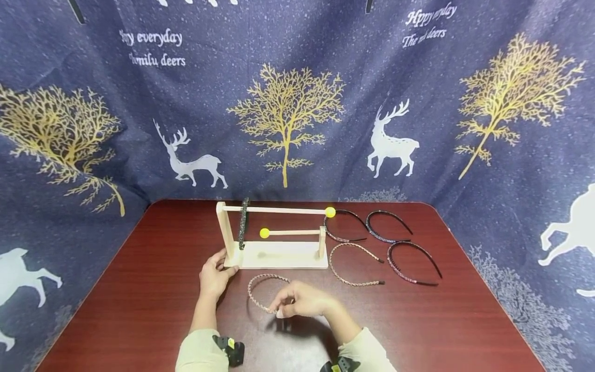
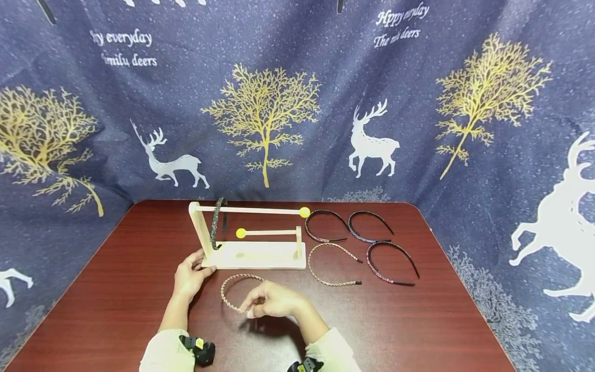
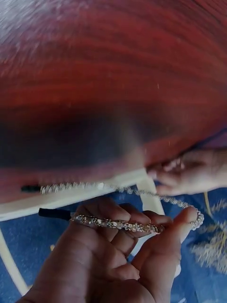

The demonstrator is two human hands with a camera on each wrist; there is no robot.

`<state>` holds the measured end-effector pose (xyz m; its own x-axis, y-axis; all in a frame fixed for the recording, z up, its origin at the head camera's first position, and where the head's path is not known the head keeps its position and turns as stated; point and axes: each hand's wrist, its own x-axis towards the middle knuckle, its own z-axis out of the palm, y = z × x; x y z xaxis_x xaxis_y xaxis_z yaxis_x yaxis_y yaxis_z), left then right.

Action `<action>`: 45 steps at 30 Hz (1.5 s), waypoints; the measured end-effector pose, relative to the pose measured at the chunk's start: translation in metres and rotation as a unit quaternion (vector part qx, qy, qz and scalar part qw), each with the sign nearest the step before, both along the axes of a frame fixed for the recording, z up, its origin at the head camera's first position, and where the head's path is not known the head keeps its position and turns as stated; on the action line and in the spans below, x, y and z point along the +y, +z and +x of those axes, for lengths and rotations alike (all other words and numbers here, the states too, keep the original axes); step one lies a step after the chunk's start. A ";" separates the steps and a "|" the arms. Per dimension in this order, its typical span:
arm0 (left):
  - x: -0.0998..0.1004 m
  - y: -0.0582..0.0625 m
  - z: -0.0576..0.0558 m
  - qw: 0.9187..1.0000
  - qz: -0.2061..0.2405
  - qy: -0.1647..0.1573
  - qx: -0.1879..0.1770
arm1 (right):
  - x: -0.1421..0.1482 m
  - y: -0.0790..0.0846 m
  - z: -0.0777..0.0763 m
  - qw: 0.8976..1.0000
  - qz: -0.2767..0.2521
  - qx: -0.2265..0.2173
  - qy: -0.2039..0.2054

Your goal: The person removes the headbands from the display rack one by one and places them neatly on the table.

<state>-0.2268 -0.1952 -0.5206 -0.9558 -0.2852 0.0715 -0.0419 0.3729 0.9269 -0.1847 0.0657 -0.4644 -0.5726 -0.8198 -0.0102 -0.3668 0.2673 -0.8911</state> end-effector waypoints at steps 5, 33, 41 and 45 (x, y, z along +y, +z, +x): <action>0.000 0.003 0.001 1.000 -0.003 -0.001 0.003 | -0.012 -0.013 -0.003 0.999 0.033 0.008 -0.003; -0.002 0.009 0.006 1.000 -0.012 0.017 0.000 | -0.041 -0.024 -0.012 0.982 0.124 0.140 0.000; 0.001 0.002 -0.001 1.000 -0.008 0.012 0.007 | -0.035 -0.023 -0.017 0.976 0.152 0.157 -0.007; 0.003 0.000 -0.002 1.000 -0.004 0.008 0.012 | -0.031 -0.021 -0.022 0.983 0.130 0.127 -0.011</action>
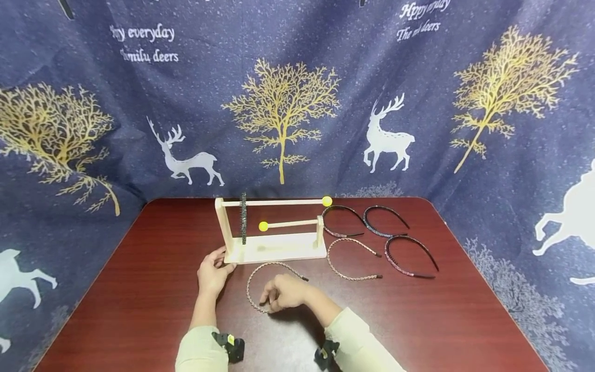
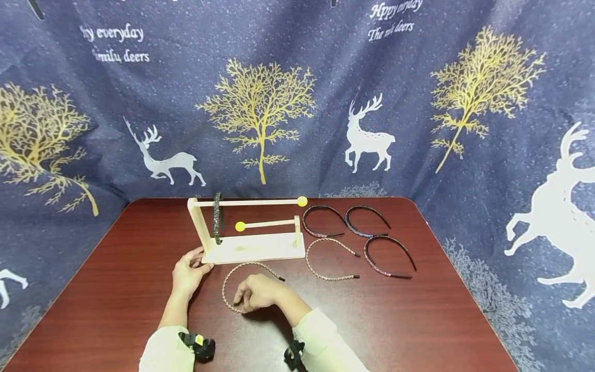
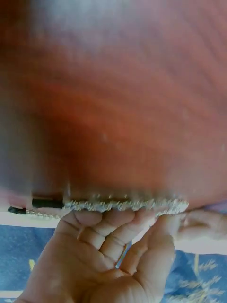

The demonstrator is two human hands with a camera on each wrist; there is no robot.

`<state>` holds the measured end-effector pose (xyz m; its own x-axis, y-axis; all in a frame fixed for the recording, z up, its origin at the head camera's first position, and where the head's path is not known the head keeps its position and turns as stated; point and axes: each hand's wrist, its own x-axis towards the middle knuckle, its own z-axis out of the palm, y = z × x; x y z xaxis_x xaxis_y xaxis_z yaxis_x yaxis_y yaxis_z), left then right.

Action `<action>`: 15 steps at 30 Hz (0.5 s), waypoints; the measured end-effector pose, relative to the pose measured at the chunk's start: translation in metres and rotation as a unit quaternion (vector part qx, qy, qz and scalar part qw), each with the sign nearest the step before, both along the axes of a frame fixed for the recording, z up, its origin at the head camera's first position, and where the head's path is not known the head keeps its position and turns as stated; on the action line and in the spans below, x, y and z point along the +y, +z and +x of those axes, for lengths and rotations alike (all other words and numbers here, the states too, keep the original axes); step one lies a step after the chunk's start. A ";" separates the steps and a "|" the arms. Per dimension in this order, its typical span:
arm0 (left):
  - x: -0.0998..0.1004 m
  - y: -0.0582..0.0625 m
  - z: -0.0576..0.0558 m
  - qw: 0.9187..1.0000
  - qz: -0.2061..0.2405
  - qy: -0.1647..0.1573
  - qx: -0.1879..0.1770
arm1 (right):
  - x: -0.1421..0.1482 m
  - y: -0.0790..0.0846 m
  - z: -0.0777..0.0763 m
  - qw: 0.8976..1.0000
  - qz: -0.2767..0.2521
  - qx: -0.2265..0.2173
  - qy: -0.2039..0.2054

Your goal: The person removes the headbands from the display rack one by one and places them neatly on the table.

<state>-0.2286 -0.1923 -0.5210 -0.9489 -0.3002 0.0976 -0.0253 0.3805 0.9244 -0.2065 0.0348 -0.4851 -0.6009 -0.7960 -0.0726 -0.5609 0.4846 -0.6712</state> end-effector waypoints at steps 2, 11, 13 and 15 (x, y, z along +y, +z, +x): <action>0.000 0.001 0.000 1.000 0.003 -0.001 0.004 | 0.002 0.003 -0.004 0.999 -0.036 -0.021 -0.016; -0.001 0.003 0.000 1.000 -0.005 -0.004 -0.002 | -0.007 0.041 -0.010 0.957 -0.248 -0.018 -0.152; -0.002 0.001 0.001 1.000 -0.008 -0.002 -0.005 | -0.011 0.056 -0.006 0.946 -0.278 -0.016 -0.164; -0.002 0.000 0.001 1.000 -0.009 0.000 -0.009 | -0.016 0.069 -0.002 0.939 -0.301 -0.017 -0.168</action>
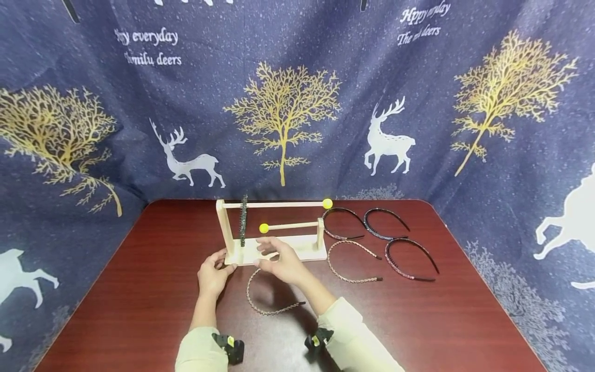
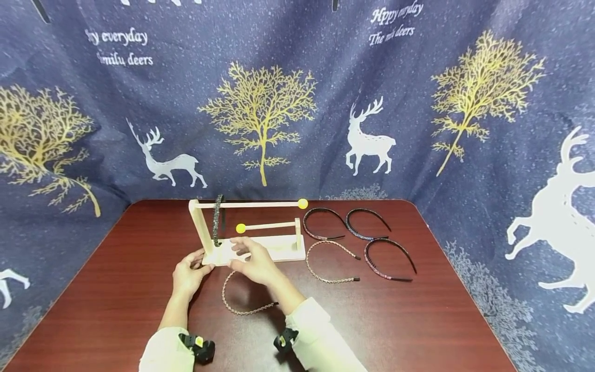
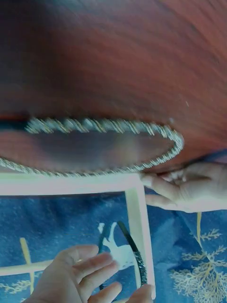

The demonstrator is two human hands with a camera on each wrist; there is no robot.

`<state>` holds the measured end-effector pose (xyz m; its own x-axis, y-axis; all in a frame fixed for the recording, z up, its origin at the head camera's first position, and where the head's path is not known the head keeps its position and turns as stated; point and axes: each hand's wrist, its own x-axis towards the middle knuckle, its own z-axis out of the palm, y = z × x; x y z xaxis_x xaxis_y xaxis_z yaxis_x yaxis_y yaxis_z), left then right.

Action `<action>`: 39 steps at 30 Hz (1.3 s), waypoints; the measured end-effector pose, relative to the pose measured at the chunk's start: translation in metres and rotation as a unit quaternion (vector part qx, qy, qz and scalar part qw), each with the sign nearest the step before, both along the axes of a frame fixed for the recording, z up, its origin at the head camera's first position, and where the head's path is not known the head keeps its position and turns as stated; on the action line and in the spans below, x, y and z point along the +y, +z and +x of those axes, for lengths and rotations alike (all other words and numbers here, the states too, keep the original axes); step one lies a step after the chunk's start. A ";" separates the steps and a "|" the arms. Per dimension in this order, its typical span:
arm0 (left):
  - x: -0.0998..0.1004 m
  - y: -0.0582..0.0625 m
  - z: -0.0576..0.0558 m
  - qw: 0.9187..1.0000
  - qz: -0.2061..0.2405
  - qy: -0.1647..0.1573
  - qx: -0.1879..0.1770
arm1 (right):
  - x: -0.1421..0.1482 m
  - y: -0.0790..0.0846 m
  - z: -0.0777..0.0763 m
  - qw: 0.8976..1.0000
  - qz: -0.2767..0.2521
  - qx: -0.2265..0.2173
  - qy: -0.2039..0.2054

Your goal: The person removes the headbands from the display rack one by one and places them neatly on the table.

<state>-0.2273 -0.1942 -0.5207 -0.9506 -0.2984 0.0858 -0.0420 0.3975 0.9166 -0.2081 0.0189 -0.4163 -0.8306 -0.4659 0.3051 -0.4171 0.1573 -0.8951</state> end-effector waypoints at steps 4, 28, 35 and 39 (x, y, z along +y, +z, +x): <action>0.001 0.001 0.000 1.000 0.002 0.006 -0.001 | -0.010 0.012 -0.002 0.999 -0.040 -0.004 0.009; 0.001 -0.001 0.000 1.000 0.006 0.014 0.002 | -0.025 0.027 -0.017 0.988 -0.151 0.001 -0.043; 0.001 0.002 0.003 1.000 0.008 0.012 0.000 | -0.018 0.042 -0.015 0.982 -0.176 -0.007 -0.061; 0.001 0.003 0.003 1.000 0.003 0.011 0.003 | -0.014 0.046 -0.013 0.981 -0.185 -0.012 -0.065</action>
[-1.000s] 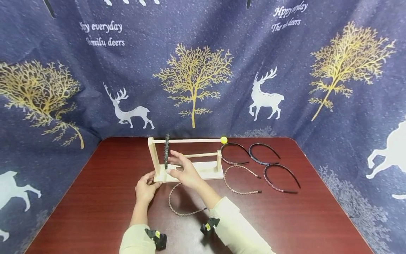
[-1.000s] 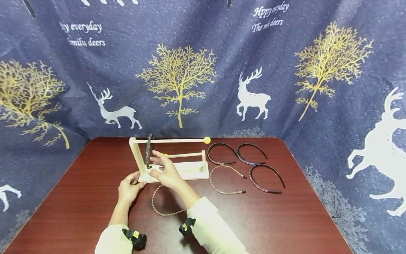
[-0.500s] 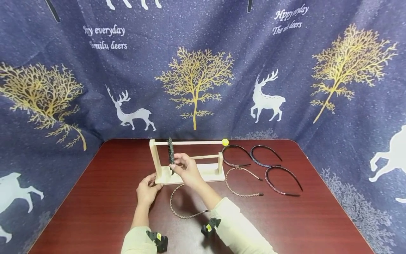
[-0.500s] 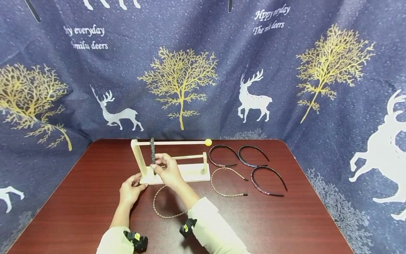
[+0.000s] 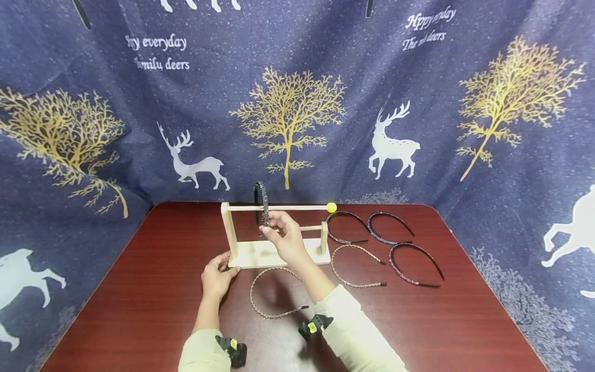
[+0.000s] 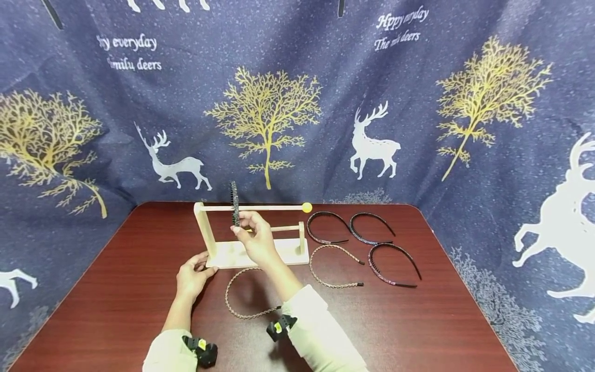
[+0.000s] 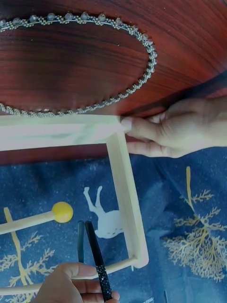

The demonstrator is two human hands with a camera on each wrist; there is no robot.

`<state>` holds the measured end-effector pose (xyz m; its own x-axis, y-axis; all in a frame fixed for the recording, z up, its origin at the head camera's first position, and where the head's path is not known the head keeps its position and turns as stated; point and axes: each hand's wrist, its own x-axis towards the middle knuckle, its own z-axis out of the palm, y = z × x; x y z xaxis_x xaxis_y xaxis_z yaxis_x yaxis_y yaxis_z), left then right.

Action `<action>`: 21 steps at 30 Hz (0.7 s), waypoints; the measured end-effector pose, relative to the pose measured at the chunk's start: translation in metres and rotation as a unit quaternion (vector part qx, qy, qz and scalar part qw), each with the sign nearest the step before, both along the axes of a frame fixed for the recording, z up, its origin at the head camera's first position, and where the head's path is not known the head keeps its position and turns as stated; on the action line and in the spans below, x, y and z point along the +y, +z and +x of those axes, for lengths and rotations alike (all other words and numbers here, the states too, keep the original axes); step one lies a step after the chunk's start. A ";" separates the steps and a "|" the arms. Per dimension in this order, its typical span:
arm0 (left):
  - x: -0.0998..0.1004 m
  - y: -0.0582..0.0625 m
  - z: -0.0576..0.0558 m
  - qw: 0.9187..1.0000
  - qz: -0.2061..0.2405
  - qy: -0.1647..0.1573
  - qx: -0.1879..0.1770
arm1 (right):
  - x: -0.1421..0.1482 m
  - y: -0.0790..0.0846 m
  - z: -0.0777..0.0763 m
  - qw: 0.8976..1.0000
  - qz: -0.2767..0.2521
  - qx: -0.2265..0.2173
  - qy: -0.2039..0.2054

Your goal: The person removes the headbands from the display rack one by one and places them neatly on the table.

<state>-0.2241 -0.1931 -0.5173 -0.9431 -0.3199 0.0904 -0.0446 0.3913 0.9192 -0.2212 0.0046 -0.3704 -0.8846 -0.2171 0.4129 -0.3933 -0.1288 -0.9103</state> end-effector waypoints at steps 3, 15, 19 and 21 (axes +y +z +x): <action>0.001 0.002 -0.001 1.000 0.000 -0.003 0.006 | 0.005 0.001 -0.001 1.000 -0.001 0.019 -0.012; -0.001 -0.002 0.002 1.000 -0.009 -0.003 0.000 | 0.036 -0.020 -0.013 0.996 -0.057 0.020 -0.070; -0.002 -0.003 0.001 1.000 -0.008 -0.006 0.003 | 0.046 -0.019 -0.011 0.994 -0.079 0.029 -0.073; -0.002 -0.003 0.000 1.000 -0.007 -0.006 0.004 | 0.051 -0.017 -0.011 0.993 -0.089 0.039 -0.074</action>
